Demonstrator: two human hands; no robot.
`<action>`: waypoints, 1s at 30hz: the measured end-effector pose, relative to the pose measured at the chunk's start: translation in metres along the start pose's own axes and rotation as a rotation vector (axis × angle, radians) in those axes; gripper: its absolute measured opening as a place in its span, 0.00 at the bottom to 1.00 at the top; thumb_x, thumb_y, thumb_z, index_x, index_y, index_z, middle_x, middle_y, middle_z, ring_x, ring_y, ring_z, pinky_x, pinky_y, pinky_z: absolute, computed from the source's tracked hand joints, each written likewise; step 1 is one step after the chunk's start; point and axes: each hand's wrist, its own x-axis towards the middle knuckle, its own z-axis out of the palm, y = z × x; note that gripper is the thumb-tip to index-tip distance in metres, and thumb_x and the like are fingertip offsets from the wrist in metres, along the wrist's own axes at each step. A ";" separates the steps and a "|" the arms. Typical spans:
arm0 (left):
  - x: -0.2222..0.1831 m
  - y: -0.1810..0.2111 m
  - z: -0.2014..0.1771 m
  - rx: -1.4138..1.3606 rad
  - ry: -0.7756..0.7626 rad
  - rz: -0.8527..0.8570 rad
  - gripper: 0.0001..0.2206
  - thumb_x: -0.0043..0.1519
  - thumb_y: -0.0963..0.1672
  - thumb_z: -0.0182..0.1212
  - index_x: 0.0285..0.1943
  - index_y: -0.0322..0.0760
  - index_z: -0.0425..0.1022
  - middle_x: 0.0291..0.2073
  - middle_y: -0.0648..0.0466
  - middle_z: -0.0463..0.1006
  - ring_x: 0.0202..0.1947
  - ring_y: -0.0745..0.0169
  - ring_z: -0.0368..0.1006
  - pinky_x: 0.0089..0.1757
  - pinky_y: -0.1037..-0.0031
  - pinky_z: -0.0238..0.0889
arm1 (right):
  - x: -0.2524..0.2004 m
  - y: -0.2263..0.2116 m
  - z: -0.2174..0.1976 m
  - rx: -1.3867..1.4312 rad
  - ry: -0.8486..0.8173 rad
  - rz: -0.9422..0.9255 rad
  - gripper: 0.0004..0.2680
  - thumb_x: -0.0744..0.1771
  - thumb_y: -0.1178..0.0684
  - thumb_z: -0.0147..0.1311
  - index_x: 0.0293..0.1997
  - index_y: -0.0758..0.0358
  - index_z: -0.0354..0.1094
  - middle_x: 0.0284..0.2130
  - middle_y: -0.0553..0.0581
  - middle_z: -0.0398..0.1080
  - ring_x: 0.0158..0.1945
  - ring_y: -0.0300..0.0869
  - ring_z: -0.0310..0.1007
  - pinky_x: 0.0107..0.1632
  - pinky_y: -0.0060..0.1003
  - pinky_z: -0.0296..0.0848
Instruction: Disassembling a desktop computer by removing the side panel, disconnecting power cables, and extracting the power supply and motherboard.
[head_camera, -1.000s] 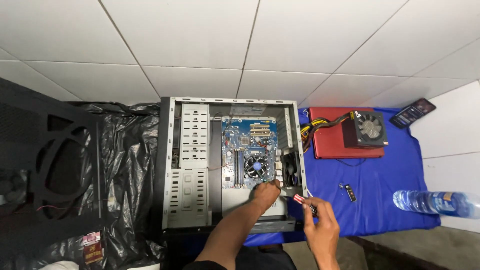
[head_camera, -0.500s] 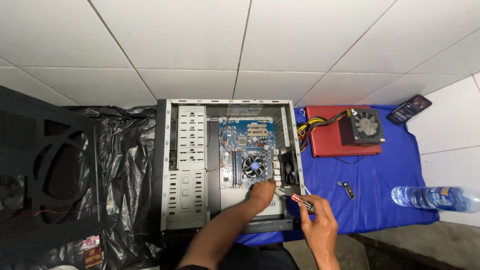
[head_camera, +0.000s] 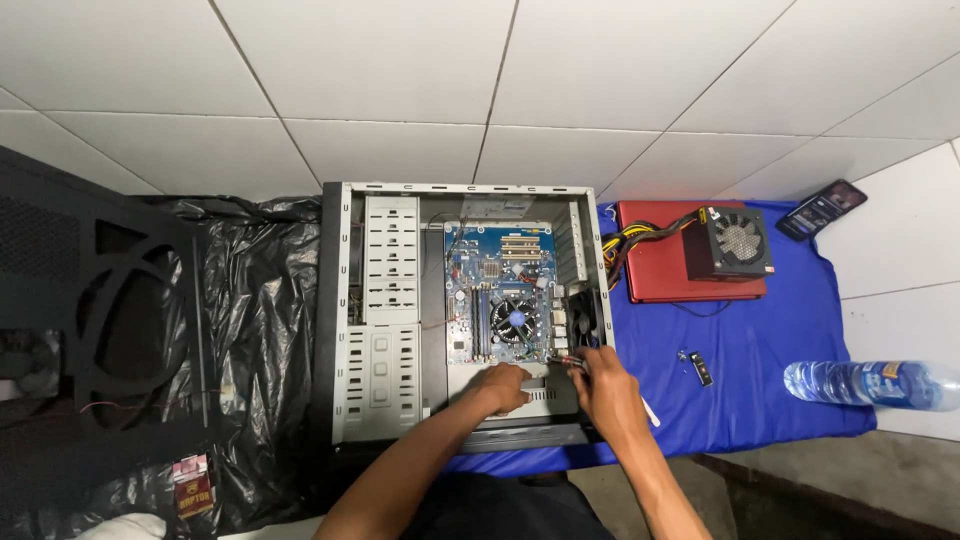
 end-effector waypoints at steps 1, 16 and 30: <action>0.016 -0.014 0.011 -0.015 0.046 0.052 0.22 0.61 0.50 0.62 0.65 0.46 0.76 0.56 0.43 0.80 0.59 0.41 0.74 0.56 0.49 0.68 | 0.003 0.004 0.012 -0.104 0.015 0.034 0.11 0.62 0.48 0.64 0.47 0.47 0.74 0.35 0.48 0.71 0.35 0.54 0.80 0.40 0.49 0.83; 0.065 -0.042 0.050 0.010 0.033 0.031 0.19 0.59 0.49 0.63 0.61 0.49 0.79 0.53 0.42 0.81 0.58 0.38 0.75 0.55 0.48 0.68 | 0.000 0.018 0.029 -0.050 -0.062 0.097 0.10 0.64 0.47 0.61 0.50 0.44 0.73 0.38 0.49 0.71 0.39 0.56 0.80 0.45 0.52 0.83; 0.064 -0.040 0.047 -0.211 0.060 -0.018 0.16 0.60 0.45 0.64 0.48 0.23 0.81 0.27 0.32 0.80 0.26 0.40 0.80 0.36 0.52 0.75 | 0.004 0.005 0.016 -0.072 -0.068 0.038 0.11 0.64 0.49 0.61 0.50 0.44 0.73 0.37 0.49 0.71 0.39 0.56 0.80 0.43 0.52 0.83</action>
